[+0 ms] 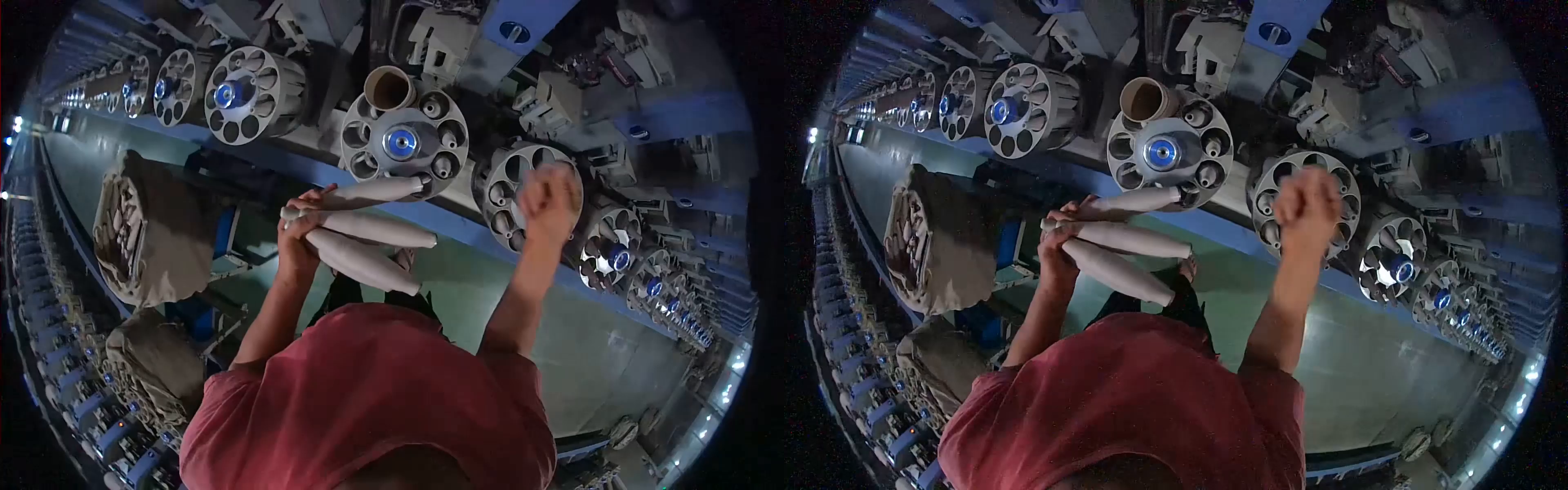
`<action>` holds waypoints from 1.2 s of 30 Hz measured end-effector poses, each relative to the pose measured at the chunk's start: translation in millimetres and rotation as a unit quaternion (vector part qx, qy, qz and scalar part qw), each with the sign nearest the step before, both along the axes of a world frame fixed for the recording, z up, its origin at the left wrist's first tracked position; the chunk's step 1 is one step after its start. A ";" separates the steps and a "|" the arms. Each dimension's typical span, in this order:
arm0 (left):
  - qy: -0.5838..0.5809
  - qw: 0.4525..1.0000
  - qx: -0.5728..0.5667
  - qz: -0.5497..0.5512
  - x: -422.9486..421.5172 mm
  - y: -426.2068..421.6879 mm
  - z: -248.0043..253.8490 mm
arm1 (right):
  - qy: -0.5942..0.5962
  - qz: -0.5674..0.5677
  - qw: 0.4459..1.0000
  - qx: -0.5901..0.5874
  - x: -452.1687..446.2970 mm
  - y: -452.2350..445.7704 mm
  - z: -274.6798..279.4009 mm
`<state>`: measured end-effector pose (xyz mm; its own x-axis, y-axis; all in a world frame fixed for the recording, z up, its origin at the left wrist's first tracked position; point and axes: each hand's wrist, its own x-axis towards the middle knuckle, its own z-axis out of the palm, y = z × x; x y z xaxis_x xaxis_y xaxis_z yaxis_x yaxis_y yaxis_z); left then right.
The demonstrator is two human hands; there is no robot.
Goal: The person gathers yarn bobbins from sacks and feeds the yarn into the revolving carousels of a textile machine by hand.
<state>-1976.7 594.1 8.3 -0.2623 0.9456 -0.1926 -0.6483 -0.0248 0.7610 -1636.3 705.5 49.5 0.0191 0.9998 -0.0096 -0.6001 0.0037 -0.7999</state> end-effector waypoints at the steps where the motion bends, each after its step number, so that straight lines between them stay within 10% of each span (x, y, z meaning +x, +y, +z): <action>1: -0.024 0.999 0.022 -0.003 -1.1 -0.9 2.4 | -0.103 0.022 0.992 -0.070 -21.7 -3.8 -22.8; 2: -0.049 0.998 0.043 -0.008 -1.4 -1.9 3.9 | -0.255 0.109 0.945 -0.173 -49.5 -11.6 -20.3; 5: -0.071 0.994 0.077 -0.031 -4.1 -3.2 8.2 | -0.354 0.277 0.890 0.070 -114.3 -33.8 -99.2; 11: -0.152 0.976 0.091 -0.123 -27.8 0.6 16.9 | -0.039 0.242 0.965 -0.093 -67.7 4.7 -58.6; 14: 0.264 0.949 0.111 -0.135 -0.8 16.0 22.5 | -0.220 0.077 0.972 -0.028 -113.3 24.6 -64.2; 17: 0.407 0.888 0.146 -0.154 36.0 34.4 6.8 | 0.183 0.144 0.969 -0.080 -131.0 32.4 -73.1; 19: 0.348 0.913 0.151 -0.149 36.3 33.6 5.4 | 0.221 0.226 0.944 -0.100 -93.6 17.3 -41.9; 25: 0.029 0.995 0.038 -0.090 -34.9 8.1 9.7 | -0.223 0.096 0.970 -0.023 -76.8 -3.0 -22.8; 30: -0.069 0.996 -0.020 -0.051 -55.2 -14.2 15.4 | -0.449 0.508 0.714 0.174 -171.5 -29.6 -9.2; 34: -0.145 0.987 -0.032 0.062 -84.4 -41.2 -11.6 | -0.205 0.483 0.825 -0.208 -113.5 -31.3 -39.1; 36: -0.150 0.984 -0.035 0.087 -88.8 -52.4 -19.5 | -0.066 0.252 0.956 -0.136 -126.4 -47.1 -38.0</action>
